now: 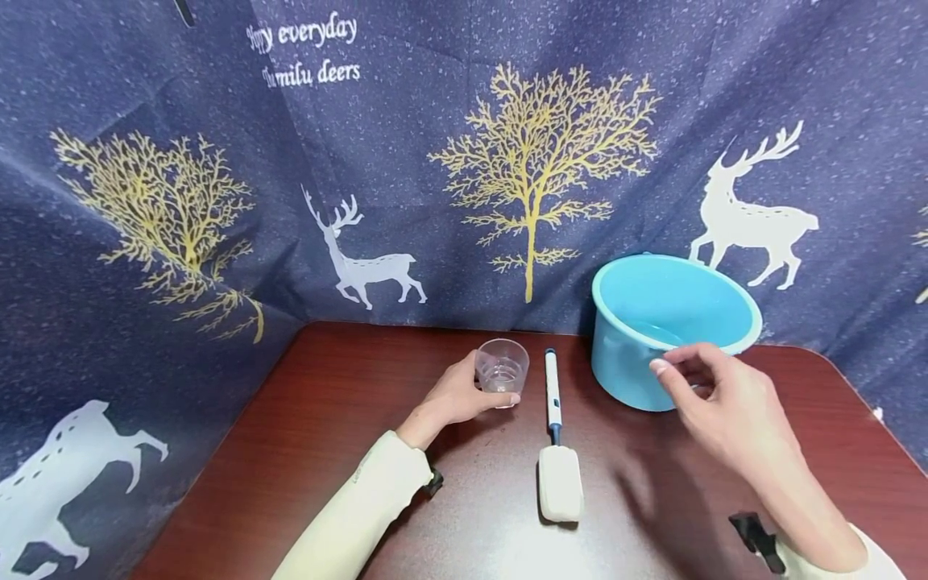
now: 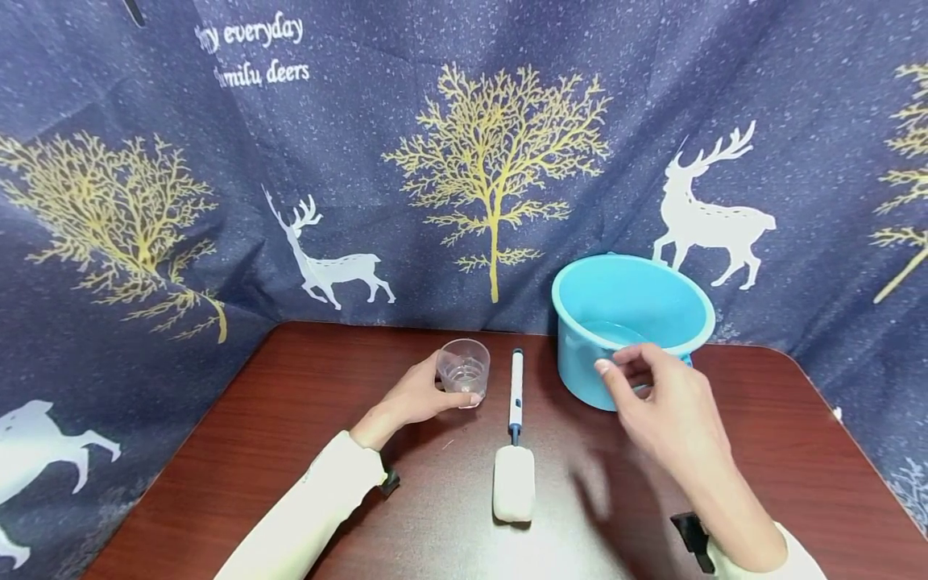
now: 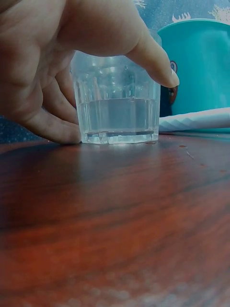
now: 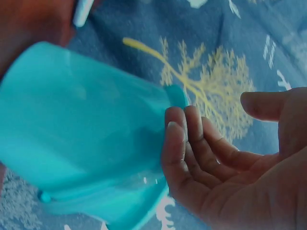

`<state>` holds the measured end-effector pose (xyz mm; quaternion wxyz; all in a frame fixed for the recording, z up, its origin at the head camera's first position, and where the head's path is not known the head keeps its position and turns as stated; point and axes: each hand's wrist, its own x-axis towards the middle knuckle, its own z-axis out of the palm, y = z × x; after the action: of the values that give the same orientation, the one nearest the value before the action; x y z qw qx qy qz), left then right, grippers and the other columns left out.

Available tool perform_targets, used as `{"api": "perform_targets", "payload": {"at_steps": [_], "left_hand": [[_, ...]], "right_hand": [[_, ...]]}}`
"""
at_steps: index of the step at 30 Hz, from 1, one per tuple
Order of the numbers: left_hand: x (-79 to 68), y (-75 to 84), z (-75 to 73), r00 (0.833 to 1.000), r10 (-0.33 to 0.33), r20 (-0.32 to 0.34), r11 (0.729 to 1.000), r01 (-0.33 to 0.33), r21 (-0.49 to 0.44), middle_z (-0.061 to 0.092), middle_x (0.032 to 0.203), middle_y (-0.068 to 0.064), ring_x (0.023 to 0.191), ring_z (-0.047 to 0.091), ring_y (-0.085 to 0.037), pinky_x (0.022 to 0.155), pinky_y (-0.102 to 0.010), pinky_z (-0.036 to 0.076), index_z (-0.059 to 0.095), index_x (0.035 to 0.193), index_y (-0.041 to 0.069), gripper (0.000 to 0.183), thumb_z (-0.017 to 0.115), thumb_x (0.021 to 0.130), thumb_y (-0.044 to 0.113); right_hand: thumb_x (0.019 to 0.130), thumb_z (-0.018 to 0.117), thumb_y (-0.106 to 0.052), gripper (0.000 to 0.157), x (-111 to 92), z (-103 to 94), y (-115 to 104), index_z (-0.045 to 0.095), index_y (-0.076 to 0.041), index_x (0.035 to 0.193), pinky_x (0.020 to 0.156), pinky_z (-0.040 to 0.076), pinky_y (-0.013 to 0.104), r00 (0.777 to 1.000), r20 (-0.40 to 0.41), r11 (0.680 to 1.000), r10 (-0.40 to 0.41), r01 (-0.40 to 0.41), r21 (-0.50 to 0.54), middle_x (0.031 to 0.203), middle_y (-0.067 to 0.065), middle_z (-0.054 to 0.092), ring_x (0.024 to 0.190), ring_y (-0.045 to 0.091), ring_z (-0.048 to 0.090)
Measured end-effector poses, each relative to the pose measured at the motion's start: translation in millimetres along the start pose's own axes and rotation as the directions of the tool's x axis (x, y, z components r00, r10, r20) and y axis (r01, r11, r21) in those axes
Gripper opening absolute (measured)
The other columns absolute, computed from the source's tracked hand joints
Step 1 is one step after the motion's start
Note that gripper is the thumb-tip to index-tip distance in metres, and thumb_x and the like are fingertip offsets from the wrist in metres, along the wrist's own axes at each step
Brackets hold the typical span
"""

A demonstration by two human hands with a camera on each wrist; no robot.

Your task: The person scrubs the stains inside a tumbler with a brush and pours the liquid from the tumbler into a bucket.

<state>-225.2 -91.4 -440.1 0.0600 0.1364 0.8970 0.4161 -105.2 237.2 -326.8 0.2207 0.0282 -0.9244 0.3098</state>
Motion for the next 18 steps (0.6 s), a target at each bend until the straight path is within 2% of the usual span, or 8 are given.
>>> {"api": "perform_targets", "payload": {"at_steps": [4, 10, 13, 18], "left_hand": [[-0.4, -0.2, -0.2, 1.0, 0.0, 0.003, 1.0, 0.0, -0.007, 0.068, 0.122, -0.003, 0.111, 0.064, -0.019, 0.095, -0.039, 0.055, 0.055, 0.141, 0.015, 0.08, 0.091, 0.08, 0.052], [-0.6, 0.7, -0.5, 1.0, 0.002, 0.001, 1.0, -0.002, -0.013, 0.068, 0.121, -0.004, 0.11, 0.065, -0.019, 0.094, -0.039, 0.055, 0.056, 0.14, 0.015, 0.079, 0.092, 0.08, 0.051], [-0.5, 0.1, -0.7, 1.0, 0.005, -0.002, 1.0, -0.005, -0.016, 0.068, 0.121, -0.004, 0.11, 0.065, -0.019, 0.093, -0.039, 0.056, 0.055, 0.141, 0.015, 0.08, 0.092, 0.08, 0.05], [-0.3, -0.6, 0.1, 1.0, 0.011, 0.001, 1.0, -0.011, -0.01, 0.067, 0.124, -0.003, 0.112, 0.064, -0.019, 0.095, -0.04, 0.055, 0.053, 0.145, 0.014, 0.084, 0.091, 0.08, 0.052]], "right_hand": [[0.102, 0.072, -0.039, 0.025, 8, -12.7, 5, 0.075, -0.016, 0.112, 0.066, 0.044, 0.011, 0.999, -0.005, 0.999, 0.036, -0.036, 0.015, 0.092, 0.005, 0.08, 0.074, -0.017, 0.06], [0.102, 0.069, -0.047, 0.033, 17, -29.2, 12, 0.072, -0.018, 0.118, 0.066, 0.042, 0.021, 0.994, -0.002, 0.994, 0.108, -0.108, 0.001, 0.082, 0.0, 0.08, 0.069, -0.017, 0.061], [0.102, 0.069, -0.045, 0.036, 24, -36.1, 18, 0.071, -0.015, 0.121, 0.063, 0.042, 0.02, 0.991, -0.021, 0.991, 0.135, -0.134, 0.03, 0.077, -0.007, 0.078, 0.067, -0.016, 0.062], [0.103, 0.066, -0.042, 0.043, 36, -44.4, 31, 0.067, -0.007, 0.127, 0.059, 0.041, 0.016, 0.976, -0.057, 0.976, 0.211, -0.208, 0.058, 0.069, -0.028, 0.067, 0.064, -0.019, 0.059]]}}
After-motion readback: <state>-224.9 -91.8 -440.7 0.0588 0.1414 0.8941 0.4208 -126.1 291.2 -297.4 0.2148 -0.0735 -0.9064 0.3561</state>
